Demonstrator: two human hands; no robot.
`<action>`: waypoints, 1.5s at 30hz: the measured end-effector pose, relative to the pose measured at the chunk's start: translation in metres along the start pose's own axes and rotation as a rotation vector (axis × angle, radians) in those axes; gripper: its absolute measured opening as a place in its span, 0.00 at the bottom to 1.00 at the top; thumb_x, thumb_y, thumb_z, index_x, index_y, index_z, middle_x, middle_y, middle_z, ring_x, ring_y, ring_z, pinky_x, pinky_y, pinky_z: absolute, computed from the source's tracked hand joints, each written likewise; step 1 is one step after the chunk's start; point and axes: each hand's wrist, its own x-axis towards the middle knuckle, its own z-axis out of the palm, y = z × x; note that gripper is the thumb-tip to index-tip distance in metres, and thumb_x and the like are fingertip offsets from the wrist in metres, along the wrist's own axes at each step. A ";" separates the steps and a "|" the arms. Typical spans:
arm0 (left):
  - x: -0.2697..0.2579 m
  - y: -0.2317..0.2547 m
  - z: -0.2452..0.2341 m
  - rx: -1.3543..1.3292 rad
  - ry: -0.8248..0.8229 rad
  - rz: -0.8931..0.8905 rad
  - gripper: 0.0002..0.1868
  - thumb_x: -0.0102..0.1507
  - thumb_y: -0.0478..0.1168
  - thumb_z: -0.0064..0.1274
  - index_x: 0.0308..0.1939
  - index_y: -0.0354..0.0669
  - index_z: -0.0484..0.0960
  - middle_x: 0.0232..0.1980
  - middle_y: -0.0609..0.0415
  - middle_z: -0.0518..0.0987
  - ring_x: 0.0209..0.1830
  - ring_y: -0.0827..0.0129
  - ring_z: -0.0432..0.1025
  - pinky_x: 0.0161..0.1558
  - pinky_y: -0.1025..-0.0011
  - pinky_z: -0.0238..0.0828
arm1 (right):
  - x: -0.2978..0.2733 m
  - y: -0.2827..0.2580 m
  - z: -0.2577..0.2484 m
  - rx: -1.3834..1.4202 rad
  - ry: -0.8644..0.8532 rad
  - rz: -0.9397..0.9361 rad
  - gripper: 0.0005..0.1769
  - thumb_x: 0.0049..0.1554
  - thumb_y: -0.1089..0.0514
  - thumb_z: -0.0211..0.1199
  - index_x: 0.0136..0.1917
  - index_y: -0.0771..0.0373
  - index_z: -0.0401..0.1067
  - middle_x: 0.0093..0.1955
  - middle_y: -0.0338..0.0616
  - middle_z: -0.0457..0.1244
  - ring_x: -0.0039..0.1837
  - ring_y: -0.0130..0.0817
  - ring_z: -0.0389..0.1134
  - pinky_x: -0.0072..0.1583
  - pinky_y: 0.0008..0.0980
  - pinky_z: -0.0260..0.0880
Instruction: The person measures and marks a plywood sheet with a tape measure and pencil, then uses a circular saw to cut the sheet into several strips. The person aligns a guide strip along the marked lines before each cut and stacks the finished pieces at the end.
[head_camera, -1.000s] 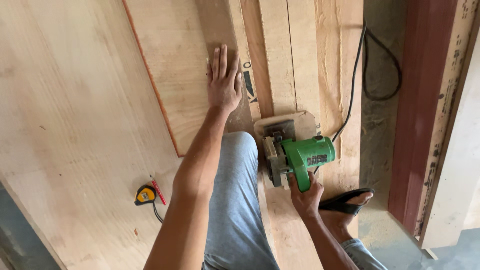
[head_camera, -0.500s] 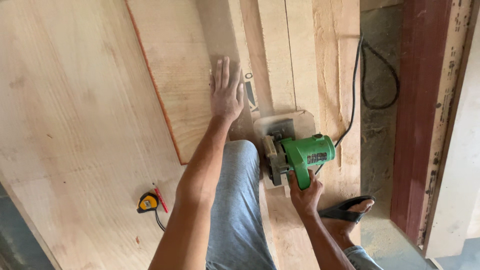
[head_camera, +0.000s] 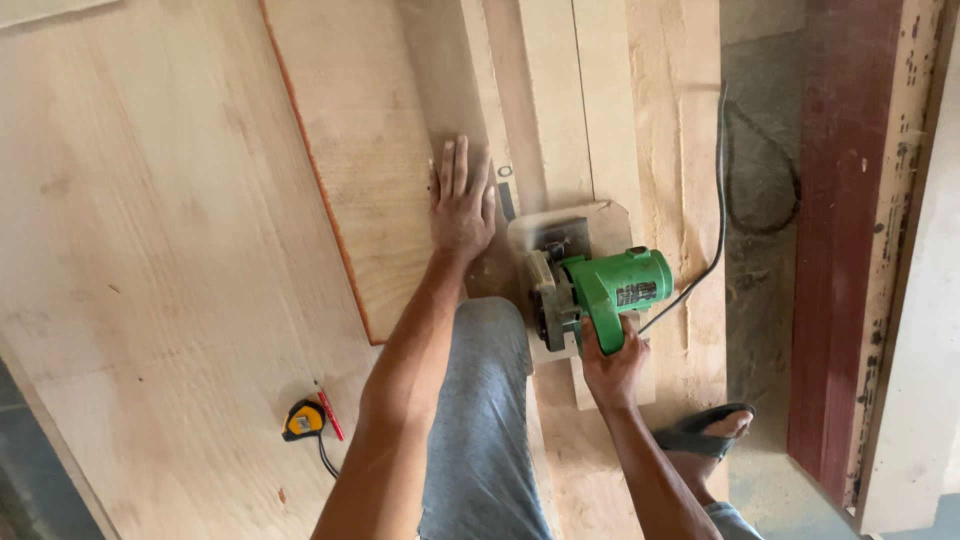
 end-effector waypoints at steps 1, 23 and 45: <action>0.001 -0.001 -0.002 -0.020 0.012 0.002 0.31 0.74 0.49 0.36 0.81 0.54 0.55 0.85 0.47 0.42 0.86 0.54 0.38 0.82 0.48 0.31 | 0.004 -0.004 0.002 -0.023 -0.011 0.014 0.13 0.56 0.53 0.69 0.41 0.67 0.74 0.29 0.49 0.66 0.30 0.38 0.69 0.37 0.38 0.68; 0.005 0.007 -0.015 0.050 -0.203 -0.052 0.32 0.74 0.50 0.30 0.83 0.55 0.48 0.86 0.47 0.38 0.86 0.54 0.31 0.81 0.51 0.24 | 0.090 -0.065 0.033 0.110 0.040 -0.094 0.14 0.59 0.55 0.68 0.39 0.68 0.72 0.27 0.43 0.65 0.28 0.28 0.64 0.32 0.33 0.62; 0.003 0.007 -0.012 -0.049 -0.084 -0.057 0.31 0.73 0.49 0.36 0.81 0.53 0.58 0.86 0.46 0.45 0.87 0.53 0.38 0.82 0.48 0.30 | 0.162 -0.108 0.063 0.154 0.102 -0.183 0.14 0.58 0.56 0.70 0.41 0.71 0.74 0.30 0.47 0.67 0.31 0.30 0.65 0.35 0.34 0.66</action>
